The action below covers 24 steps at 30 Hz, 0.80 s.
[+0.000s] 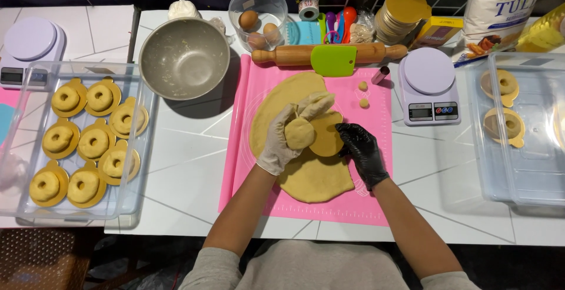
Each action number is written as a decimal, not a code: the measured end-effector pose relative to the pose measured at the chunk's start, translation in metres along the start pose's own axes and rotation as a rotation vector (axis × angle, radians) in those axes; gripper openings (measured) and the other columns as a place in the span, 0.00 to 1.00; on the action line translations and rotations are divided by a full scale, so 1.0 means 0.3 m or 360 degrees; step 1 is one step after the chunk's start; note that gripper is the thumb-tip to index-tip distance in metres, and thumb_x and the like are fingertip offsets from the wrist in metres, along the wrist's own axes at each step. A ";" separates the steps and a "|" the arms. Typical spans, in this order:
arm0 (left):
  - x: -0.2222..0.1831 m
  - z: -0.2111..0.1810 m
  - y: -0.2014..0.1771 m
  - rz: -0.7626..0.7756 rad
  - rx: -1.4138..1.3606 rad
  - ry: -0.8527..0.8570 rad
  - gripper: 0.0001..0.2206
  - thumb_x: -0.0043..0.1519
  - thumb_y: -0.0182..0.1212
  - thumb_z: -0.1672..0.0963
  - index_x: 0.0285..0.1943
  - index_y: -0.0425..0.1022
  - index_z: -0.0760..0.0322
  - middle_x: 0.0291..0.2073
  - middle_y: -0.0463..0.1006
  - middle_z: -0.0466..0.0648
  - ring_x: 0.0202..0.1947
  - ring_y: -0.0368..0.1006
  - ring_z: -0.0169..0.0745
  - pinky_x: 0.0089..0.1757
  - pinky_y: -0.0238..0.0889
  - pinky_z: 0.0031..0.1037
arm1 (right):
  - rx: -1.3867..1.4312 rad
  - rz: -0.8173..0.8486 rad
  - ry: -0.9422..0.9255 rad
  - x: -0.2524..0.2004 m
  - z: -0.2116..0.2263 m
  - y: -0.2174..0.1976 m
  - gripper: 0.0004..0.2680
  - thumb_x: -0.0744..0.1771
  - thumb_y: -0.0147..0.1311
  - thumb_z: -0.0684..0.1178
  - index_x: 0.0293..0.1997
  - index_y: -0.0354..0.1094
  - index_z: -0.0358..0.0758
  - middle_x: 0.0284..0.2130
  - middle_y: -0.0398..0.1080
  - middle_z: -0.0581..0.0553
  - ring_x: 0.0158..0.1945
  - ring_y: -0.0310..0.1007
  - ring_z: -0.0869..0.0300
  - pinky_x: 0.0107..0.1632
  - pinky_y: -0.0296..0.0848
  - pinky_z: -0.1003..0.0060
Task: Using a circular mold and a scraper to cut and shape dough into donuts on a silicone mat.
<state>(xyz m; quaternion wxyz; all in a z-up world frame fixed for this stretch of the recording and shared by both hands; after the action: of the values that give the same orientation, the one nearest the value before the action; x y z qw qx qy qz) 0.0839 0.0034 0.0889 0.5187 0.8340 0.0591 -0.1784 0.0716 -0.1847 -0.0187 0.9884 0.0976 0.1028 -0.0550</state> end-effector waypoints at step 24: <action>0.156 0.138 -0.259 0.0204 0.0071 0.0414 0.31 0.69 0.45 0.42 0.70 0.66 0.68 0.66 0.70 0.60 0.67 0.65 0.55 0.63 0.58 0.42 | 0.0021 0.0124 -0.0020 0.007 -0.028 0.003 0.06 0.67 0.61 0.41 0.48 0.75 0.34 0.31 0.77 0.39 0.22 0.79 0.50 0.24 0.82 0.60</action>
<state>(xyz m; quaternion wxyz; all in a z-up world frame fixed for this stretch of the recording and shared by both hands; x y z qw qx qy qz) 0.0955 -0.0022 -0.0100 0.4983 0.8635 0.0683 -0.0365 0.0720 -0.1822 -0.0270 0.9897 0.1076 0.0924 -0.0177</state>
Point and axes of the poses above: each hand's wrist, its own x-axis towards the middle knuckle, its own y-axis out of the palm, z = x × y, the point moved 9 cm from there along x, towards the middle knuckle
